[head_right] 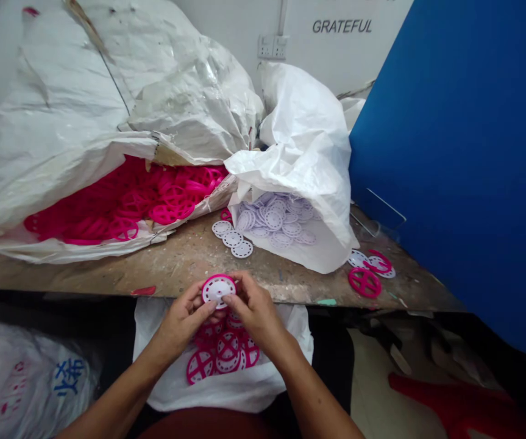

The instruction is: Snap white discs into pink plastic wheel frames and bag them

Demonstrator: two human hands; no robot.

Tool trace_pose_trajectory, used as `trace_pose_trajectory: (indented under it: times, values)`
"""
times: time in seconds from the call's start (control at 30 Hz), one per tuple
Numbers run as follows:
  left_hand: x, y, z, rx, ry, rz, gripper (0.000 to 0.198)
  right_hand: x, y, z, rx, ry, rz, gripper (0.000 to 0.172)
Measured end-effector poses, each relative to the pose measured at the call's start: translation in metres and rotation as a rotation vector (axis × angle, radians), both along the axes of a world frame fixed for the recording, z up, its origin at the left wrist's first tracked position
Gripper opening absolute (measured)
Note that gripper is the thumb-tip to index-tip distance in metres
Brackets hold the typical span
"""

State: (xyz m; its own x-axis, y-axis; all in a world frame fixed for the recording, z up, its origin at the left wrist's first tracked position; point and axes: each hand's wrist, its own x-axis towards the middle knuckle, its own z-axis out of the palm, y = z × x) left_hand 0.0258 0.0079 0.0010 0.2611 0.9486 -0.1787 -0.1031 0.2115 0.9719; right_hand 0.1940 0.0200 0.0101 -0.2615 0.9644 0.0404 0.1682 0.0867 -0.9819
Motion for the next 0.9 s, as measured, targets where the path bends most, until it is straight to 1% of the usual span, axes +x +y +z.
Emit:
trace_pose_trajectory:
  times: [0.03, 0.1, 0.17, 0.2, 0.23, 0.27, 0.3, 0.33, 0.37, 0.4, 0.47, 0.5, 0.53, 0.6, 0.63, 0.7, 0.8, 0.9]
  values:
    - [0.0, -0.003, 0.001, -0.019, 0.012, 0.001, 0.039, 0.001, -0.003, 0.001, 0.013, -0.032, 0.006, 0.024]
    - [-0.003, -0.008, 0.004, -0.057, 0.04, -0.023, 0.039, 0.003, -0.006, 0.005, 0.024, -0.089, 0.065, 0.023]
    - [-0.011, -0.011, 0.011, -0.085, 0.083, -0.131, 0.04, 0.009, 0.0, 0.011, 0.036, -0.171, 0.139, 0.023]
    - [-0.017, -0.01, 0.016, -0.085, 0.117, -0.194, 0.041, 0.012, 0.007, 0.014, 0.057, -0.23, 0.144, 0.023]
    - [-0.024, -0.007, 0.02, -0.066, 0.169, -0.237, 0.042, 0.016, 0.017, 0.016, 0.092, -0.298, 0.111, 0.023]
    - [-0.033, -0.002, 0.025, -0.022, 0.243, -0.249, 0.042, 0.019, 0.028, 0.016, 0.141, -0.371, 0.044, 0.024]
    - [-0.042, 0.006, 0.029, 0.047, 0.343, -0.213, 0.04, 0.021, 0.041, 0.016, 0.199, -0.44, -0.04, 0.026]
    - [-0.052, 0.017, 0.034, 0.142, 0.466, -0.128, 0.036, 0.022, 0.054, 0.013, 0.263, -0.497, -0.115, 0.028]
    - [-0.063, 0.031, 0.037, 0.26, 0.6, -0.011, 0.032, 0.022, 0.067, 0.009, 0.327, -0.541, -0.164, 0.031]
    - [-0.074, 0.046, 0.041, 0.391, 0.734, 0.118, 0.027, 0.021, 0.078, 0.004, 0.381, -0.58, -0.179, 0.034]
    - [-0.094, 0.081, 0.045, 0.627, 0.942, 0.354, 0.023, 0.018, 0.095, -0.008, 0.444, -0.668, -0.154, 0.037]
    - [-0.103, 0.099, 0.045, 0.709, 1.014, 0.441, 0.022, 0.017, 0.101, -0.015, 0.456, -0.719, -0.136, 0.036]
    - [-0.111, 0.115, 0.045, 0.743, 1.049, 0.492, 0.023, 0.016, 0.104, -0.021, 0.464, -0.769, -0.125, 0.035]
    - [-0.122, 0.142, 0.041, 0.762, 1.093, 0.526, 0.023, 0.016, 0.108, -0.032, 0.499, -0.834, -0.121, 0.033]
    - [-0.125, 0.151, 0.038, 0.757, 1.104, 0.519, 0.023, 0.017, 0.108, -0.035, 0.531, -0.846, -0.127, 0.033]
    - [-0.129, 0.164, 0.033, 0.757, 1.131, 0.483, 0.022, 0.018, 0.106, -0.039, 0.572, -0.859, -0.168, 0.035]
    - [-0.132, 0.17, 0.027, 0.764, 1.159, 0.429, 0.021, 0.018, 0.103, -0.035, 0.545, -0.866, -0.245, 0.037]
    - [-0.133, 0.166, 0.029, 0.771, 1.168, 0.419, 0.014, 0.019, 0.1, -0.027, 0.556, -0.805, -0.277, 0.031]
